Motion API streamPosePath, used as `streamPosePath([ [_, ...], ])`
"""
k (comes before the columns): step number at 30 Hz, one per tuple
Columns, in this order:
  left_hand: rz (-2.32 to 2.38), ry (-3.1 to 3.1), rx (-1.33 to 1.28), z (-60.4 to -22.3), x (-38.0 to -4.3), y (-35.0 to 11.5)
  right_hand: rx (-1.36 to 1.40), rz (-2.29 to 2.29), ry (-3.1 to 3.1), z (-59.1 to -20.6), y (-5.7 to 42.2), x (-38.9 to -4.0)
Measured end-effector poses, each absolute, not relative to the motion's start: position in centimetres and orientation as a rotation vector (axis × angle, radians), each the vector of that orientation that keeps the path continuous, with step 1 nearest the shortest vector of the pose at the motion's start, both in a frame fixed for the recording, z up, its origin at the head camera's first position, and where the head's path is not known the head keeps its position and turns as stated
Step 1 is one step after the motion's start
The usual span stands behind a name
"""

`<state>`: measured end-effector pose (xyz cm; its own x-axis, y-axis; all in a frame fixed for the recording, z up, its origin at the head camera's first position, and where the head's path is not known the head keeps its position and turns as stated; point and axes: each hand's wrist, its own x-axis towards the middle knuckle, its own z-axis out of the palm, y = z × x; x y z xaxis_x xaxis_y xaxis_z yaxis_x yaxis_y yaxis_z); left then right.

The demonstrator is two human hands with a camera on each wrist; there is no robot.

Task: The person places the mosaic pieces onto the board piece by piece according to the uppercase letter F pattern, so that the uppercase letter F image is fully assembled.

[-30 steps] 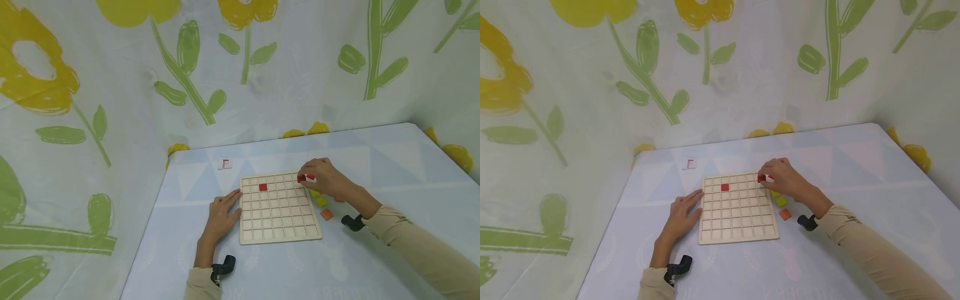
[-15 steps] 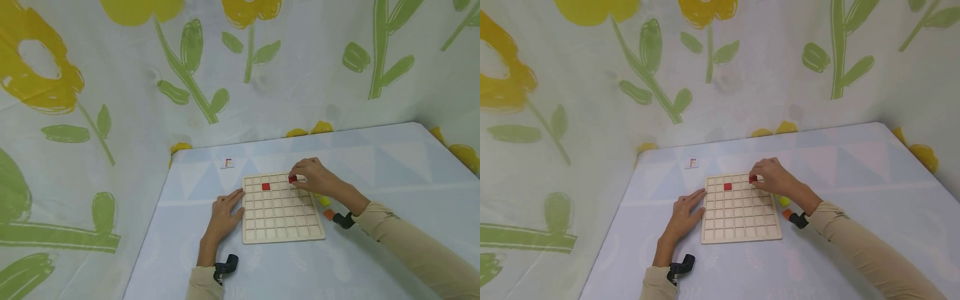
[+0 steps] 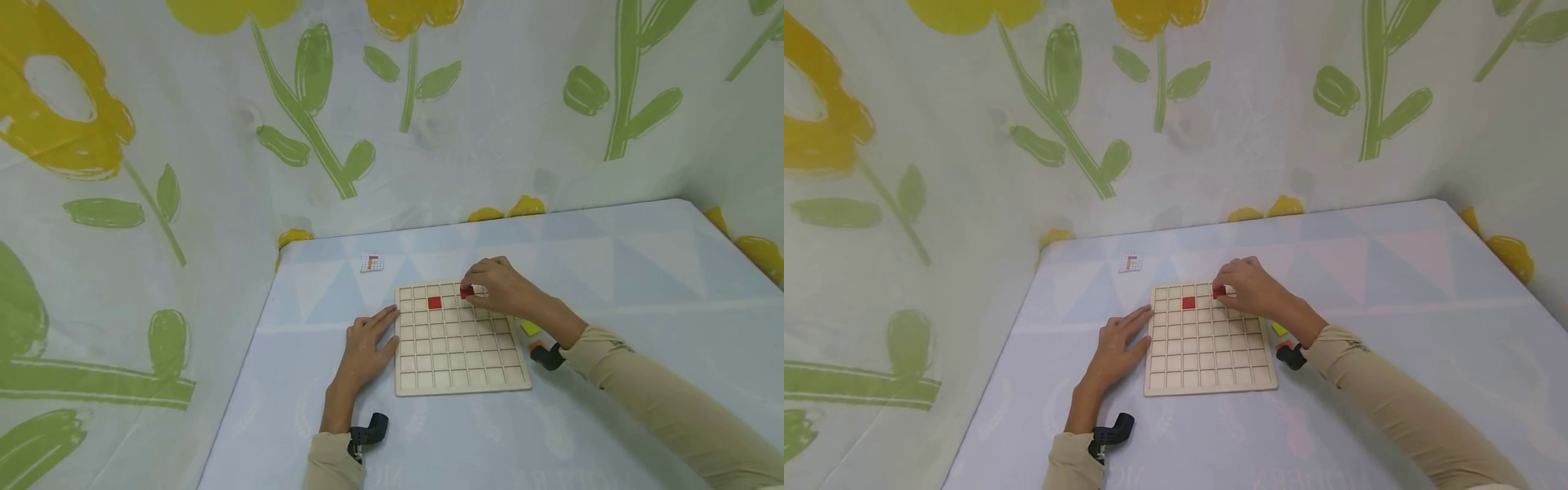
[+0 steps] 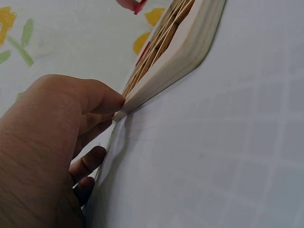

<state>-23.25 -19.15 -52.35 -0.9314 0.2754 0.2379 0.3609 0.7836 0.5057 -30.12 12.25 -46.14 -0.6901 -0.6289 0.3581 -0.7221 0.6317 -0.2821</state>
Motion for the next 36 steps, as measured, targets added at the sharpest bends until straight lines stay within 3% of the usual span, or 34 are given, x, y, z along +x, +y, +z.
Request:
streamPosePath([
  [36,-0.833,-2.807,-0.55,-52.5,-23.6,-19.5,1.121,0.442,-2.779,-47.1,8.7,-30.9],
])
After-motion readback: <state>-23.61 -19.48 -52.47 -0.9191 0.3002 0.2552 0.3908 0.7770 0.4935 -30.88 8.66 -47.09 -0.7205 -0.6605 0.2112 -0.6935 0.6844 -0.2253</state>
